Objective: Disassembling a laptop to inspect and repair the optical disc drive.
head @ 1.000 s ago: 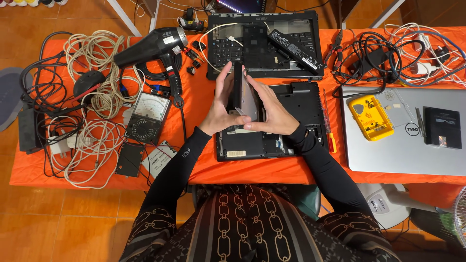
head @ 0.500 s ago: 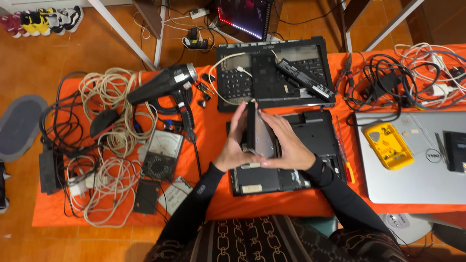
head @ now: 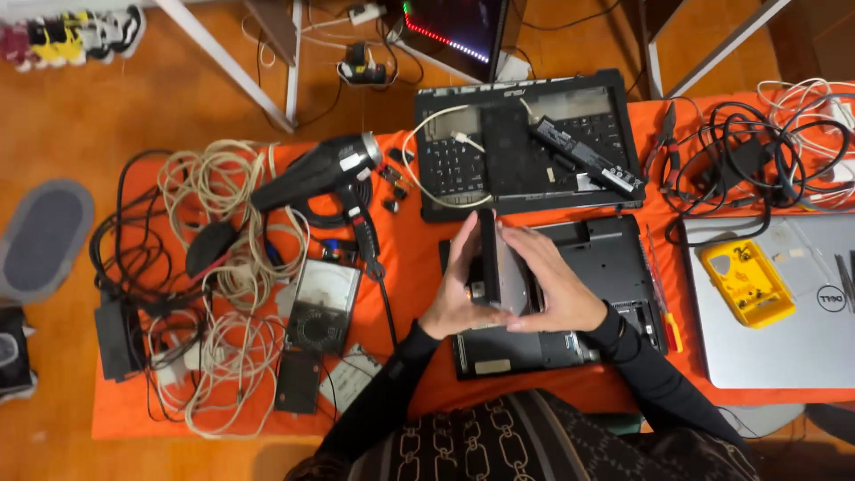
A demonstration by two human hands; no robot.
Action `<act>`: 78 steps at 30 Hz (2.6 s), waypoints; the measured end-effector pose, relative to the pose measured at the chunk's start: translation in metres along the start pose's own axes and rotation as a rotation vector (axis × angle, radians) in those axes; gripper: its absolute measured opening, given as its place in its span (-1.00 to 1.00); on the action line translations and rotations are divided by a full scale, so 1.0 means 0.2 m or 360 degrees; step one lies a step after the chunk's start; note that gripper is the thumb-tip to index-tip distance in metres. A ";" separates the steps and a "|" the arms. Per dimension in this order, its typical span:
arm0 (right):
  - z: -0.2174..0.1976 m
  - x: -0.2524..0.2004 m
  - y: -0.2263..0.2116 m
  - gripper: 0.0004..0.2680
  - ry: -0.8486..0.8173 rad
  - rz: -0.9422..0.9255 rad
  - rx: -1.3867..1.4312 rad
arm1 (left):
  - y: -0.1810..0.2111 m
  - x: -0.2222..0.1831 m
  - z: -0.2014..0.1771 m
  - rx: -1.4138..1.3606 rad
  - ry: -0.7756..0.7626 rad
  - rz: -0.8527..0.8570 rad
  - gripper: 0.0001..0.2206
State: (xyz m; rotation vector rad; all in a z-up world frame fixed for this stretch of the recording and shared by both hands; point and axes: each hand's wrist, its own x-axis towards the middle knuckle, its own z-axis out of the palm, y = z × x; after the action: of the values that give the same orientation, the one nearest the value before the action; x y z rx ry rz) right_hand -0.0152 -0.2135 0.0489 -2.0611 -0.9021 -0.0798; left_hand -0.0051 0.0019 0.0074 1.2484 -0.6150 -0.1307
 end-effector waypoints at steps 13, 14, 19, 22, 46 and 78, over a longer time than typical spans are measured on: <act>-0.01 -0.03 0.00 -0.19 0.0057 0.0011 -0.0027 | 0.01 -0.01 0.01 0.0164 -0.0039 0.0073 0.11; -0.01 -0.03 0.00 -0.19 0.0064 0.0005 -0.0024 | 0.00 -0.01 0.01 0.0210 -0.0054 0.0092 0.09; -0.01 -0.05 0.00 -0.20 0.0080 -0.0025 -0.0048 | -0.01 0.00 -0.01 0.0423 -0.0059 0.0060 0.11; -0.02 -0.05 -0.01 -0.18 0.0086 -0.0031 -0.0065 | -0.02 -0.01 -0.01 0.0588 -0.0026 0.0129 0.13; 0.02 -0.08 0.01 -0.38 0.0099 -0.0061 -0.0085 | 0.09 0.02 0.05 -0.0103 0.0138 -0.0031 0.25; 0.05 -0.04 -0.02 -0.27 0.0115 -0.0224 -0.0615 | -0.13 -0.04 -0.01 -0.0649 0.0170 -0.0125 -0.23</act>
State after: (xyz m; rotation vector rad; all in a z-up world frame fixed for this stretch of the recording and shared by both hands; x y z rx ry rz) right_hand -0.0267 -0.2088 0.0431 -2.3259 -1.0488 -0.4317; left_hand -0.0052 -0.0017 -0.0205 0.8780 -0.4203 -0.2413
